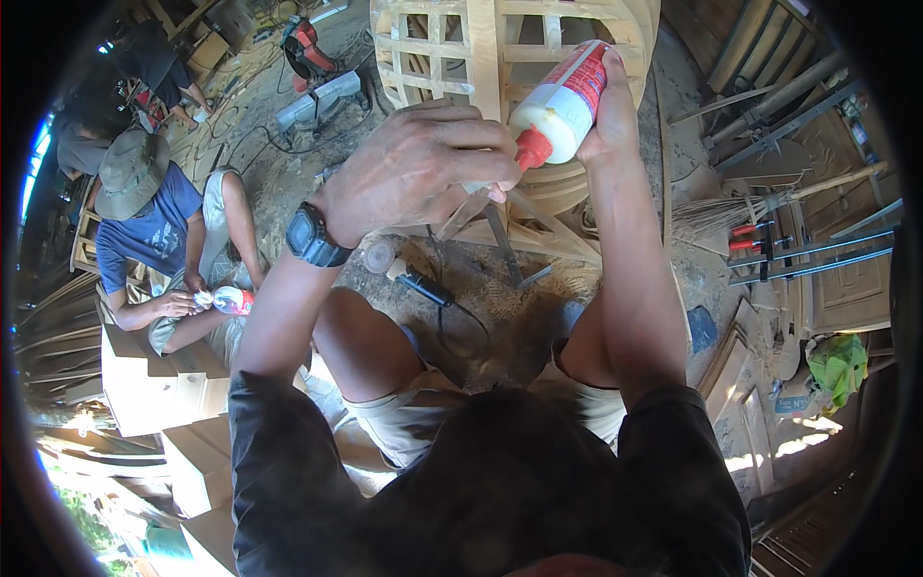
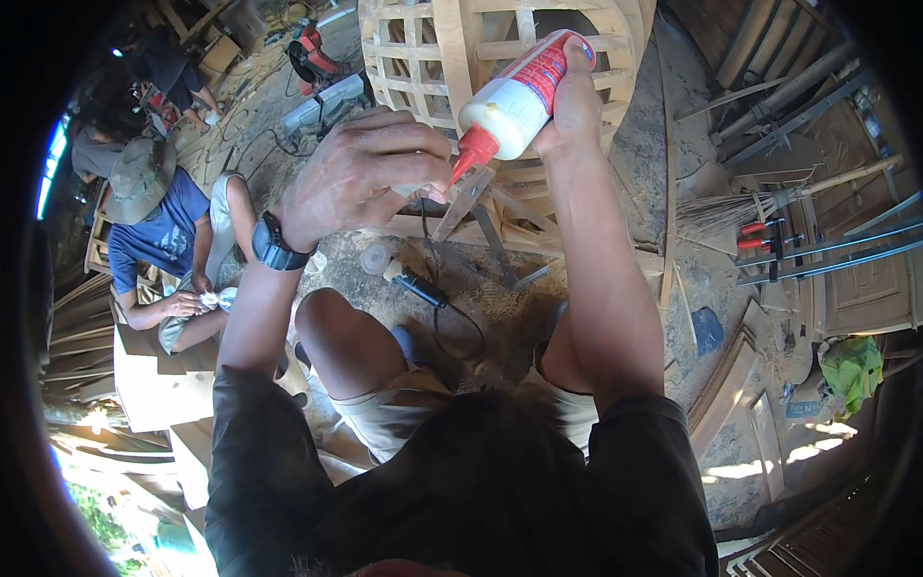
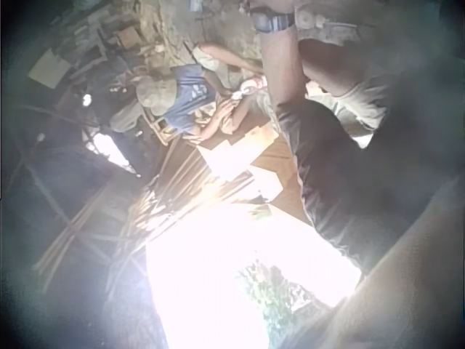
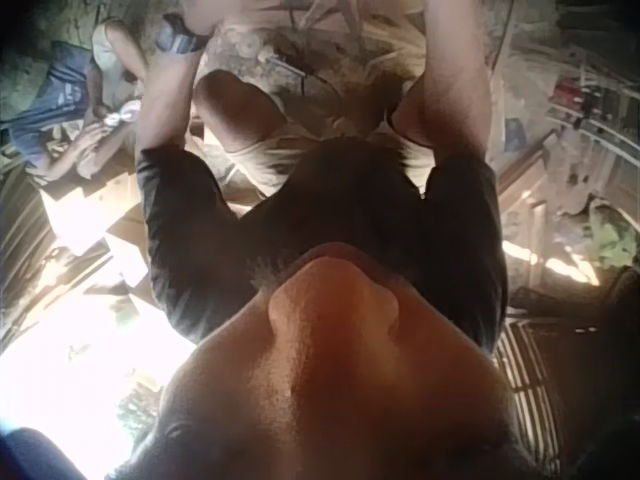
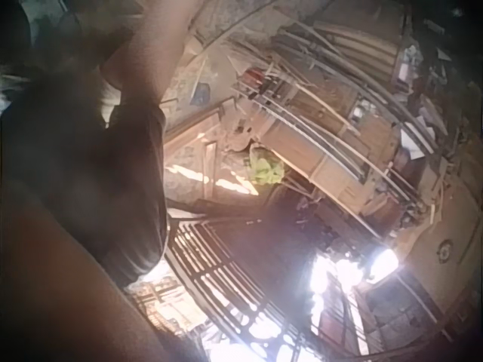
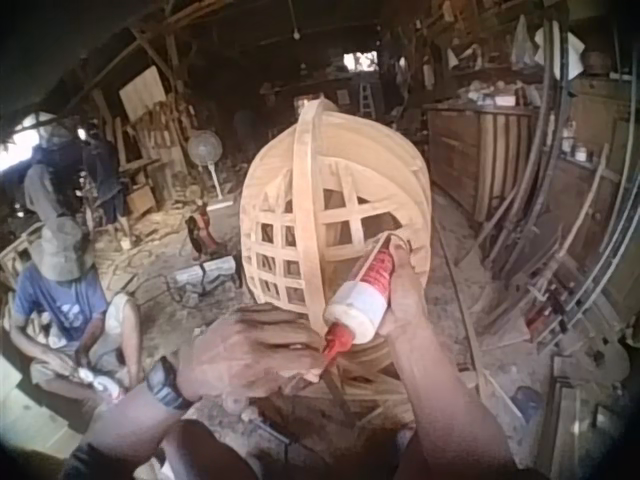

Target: The person sands a wooden piece using a power sander, applies glue to it, fits it into a curved wooden lattice frame, and secures it with a nail gun.

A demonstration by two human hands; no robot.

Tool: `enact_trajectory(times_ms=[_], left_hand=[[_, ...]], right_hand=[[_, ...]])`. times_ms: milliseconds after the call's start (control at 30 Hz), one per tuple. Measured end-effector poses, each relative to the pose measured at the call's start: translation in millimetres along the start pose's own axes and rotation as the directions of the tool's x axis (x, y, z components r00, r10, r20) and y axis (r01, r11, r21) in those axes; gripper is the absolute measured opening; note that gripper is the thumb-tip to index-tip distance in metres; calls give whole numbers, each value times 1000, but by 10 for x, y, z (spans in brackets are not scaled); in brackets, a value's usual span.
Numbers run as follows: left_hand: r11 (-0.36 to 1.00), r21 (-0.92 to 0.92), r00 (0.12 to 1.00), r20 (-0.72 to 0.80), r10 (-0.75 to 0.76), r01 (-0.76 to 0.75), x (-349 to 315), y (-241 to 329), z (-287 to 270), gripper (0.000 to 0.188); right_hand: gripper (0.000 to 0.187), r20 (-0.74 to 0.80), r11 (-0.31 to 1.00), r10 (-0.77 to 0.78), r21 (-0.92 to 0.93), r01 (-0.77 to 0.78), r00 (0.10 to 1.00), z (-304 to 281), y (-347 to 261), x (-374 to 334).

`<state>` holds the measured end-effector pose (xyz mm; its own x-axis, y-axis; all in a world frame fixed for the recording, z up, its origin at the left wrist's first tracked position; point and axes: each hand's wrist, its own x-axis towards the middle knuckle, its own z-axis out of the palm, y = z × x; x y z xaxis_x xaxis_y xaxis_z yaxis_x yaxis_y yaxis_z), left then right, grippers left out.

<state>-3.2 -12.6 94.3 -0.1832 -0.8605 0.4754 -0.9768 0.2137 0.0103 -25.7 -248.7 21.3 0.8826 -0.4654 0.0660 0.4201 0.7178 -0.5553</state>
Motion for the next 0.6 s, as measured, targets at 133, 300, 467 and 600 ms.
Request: enact_trajectory(times_ms=[133, 300, 467, 600], left_hand=[[999, 24, 995, 99, 32, -34, 80, 24, -45, 27], [999, 5, 991, 126, 42, -43, 71, 4, -33, 26], [999, -22, 998, -56, 36, -38, 25, -36, 67, 30], [990, -128, 973, -214, -83, 56, -78, -67, 240, 31]], right_hand=[[35, 45, 999, 23, 31, -24, 999, -5, 12, -7], [34, 47, 998, 36, 57, -39, 998, 36, 17, -72], [38, -26, 998, 56, 35, -55, 998, 13, -2, -22], [42, -28, 997, 37, 66, -35, 999, -36, -1, 25]])
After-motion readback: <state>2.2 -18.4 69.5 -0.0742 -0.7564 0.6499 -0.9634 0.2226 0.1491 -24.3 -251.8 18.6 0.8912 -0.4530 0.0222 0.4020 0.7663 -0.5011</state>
